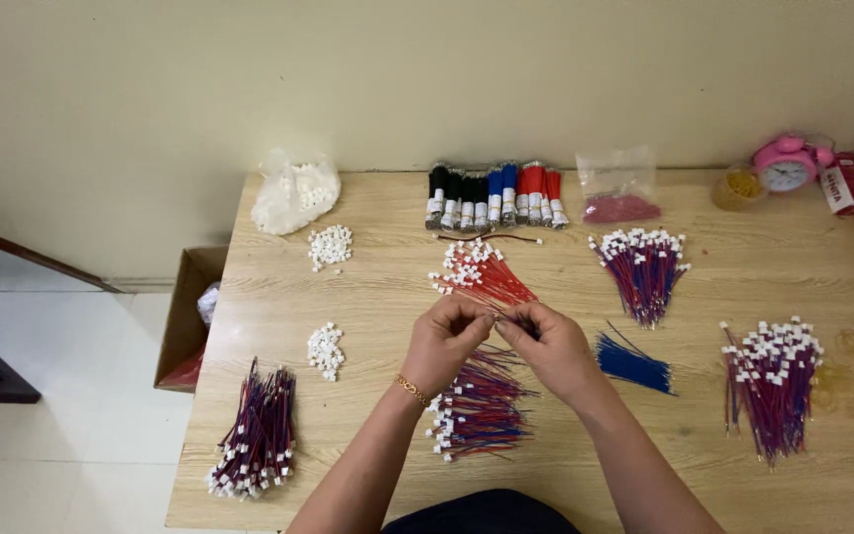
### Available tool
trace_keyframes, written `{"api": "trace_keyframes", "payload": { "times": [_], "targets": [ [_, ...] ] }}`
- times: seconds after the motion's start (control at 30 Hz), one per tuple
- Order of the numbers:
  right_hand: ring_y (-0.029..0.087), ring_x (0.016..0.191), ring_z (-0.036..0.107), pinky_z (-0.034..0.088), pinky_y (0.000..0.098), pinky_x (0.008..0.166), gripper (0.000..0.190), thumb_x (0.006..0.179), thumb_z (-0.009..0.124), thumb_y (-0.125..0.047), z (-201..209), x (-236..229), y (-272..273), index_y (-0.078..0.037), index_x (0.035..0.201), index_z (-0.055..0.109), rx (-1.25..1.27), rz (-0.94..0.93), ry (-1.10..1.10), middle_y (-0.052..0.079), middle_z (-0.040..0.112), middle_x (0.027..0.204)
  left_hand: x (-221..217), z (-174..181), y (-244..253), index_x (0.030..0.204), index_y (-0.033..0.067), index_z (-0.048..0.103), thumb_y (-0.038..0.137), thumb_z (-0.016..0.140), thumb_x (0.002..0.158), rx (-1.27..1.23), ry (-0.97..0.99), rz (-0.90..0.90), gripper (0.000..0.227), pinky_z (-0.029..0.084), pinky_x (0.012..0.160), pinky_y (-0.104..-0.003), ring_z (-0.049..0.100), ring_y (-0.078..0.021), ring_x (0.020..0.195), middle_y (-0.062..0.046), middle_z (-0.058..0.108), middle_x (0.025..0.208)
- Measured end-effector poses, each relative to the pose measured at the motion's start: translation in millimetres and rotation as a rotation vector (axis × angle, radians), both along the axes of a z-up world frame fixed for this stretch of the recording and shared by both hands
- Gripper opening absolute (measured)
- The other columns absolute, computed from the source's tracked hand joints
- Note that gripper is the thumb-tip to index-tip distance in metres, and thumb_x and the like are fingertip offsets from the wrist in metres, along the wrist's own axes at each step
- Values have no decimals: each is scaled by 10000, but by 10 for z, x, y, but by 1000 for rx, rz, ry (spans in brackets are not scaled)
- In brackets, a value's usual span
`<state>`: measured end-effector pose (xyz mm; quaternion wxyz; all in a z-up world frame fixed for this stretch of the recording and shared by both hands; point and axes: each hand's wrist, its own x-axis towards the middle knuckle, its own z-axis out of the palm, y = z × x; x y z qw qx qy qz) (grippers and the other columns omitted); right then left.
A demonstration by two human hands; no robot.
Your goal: Attaching small white connectors to the ends of colored wires and organizing them into bundles
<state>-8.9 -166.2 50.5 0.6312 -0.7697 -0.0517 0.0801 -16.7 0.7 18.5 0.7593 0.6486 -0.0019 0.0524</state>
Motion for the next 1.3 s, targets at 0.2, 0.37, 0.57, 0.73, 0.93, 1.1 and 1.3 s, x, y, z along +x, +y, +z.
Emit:
{"api": "trace_keyframes", "payload": {
  "times": [0.2, 0.37, 0.57, 0.73, 0.93, 1.1, 1.3],
  "targets": [
    [191, 737, 665, 529, 330, 679, 129, 826, 724, -129, 158, -48, -19, -66, 939, 732, -223, -24, -173, 121, 691, 761, -48, -145, -11, 1006, 16, 717, 13, 709, 852, -129, 112, -8, 154, 590, 730, -275, 638, -133, 793, -72, 640, 849],
    [271, 746, 669, 525, 342, 663, 110, 859, 694, -167, 351, -43, 25, -119, 948, 735, -422, -18, -406, 106, 661, 786, -59, -199, 24, 1032, 17, 705, 9, 719, 846, -219, 148, 22, 187, 597, 758, -272, 650, -125, 826, -65, 675, 878],
    [226, 744, 675, 531, 318, 648, 111, 835, 712, -205, 259, -18, -5, -147, 928, 734, -461, 31, -449, 65, 659, 785, -104, -36, 6, 1026, 14, 690, -65, 717, 803, -450, 199, 24, 238, 610, 795, -304, 678, -158, 871, -70, 687, 908],
    [258, 690, 677, 522, 335, 613, 95, 826, 715, -165, 330, -65, 35, -86, 879, 718, -398, 49, -372, 116, 649, 732, -110, -223, -15, 1011, 0, 667, -121, 682, 796, -622, 268, -8, 247, 619, 796, -316, 696, -201, 866, -82, 670, 893],
    [251, 657, 669, 515, 343, 596, 114, 795, 739, -182, 358, -67, 34, -91, 861, 721, -372, 54, -338, 116, 644, 695, -107, -249, -26, 1015, 22, 658, -115, 677, 803, -690, 316, -23, 254, 625, 800, -323, 702, -204, 869, -80, 692, 914],
    [269, 640, 643, 504, 362, 599, 137, 804, 722, -195, 283, -16, 38, -62, 831, 705, -420, 71, -227, 150, 621, 681, -125, -281, -24, 1016, 42, 653, -109, 671, 807, -725, 317, -42, 258, 617, 811, -312, 701, -201, 886, -95, 703, 972],
    [294, 679, 673, 518, 355, 597, 115, 789, 725, -207, 403, -62, 70, -95, 803, 703, -480, 25, -217, 132, 627, 685, -117, -380, -25, 1005, 52, 653, -112, 659, 816, -739, 311, -52, 250, 613, 830, -330, 702, -214, 911, -99, 703, 970]
  ]
}}
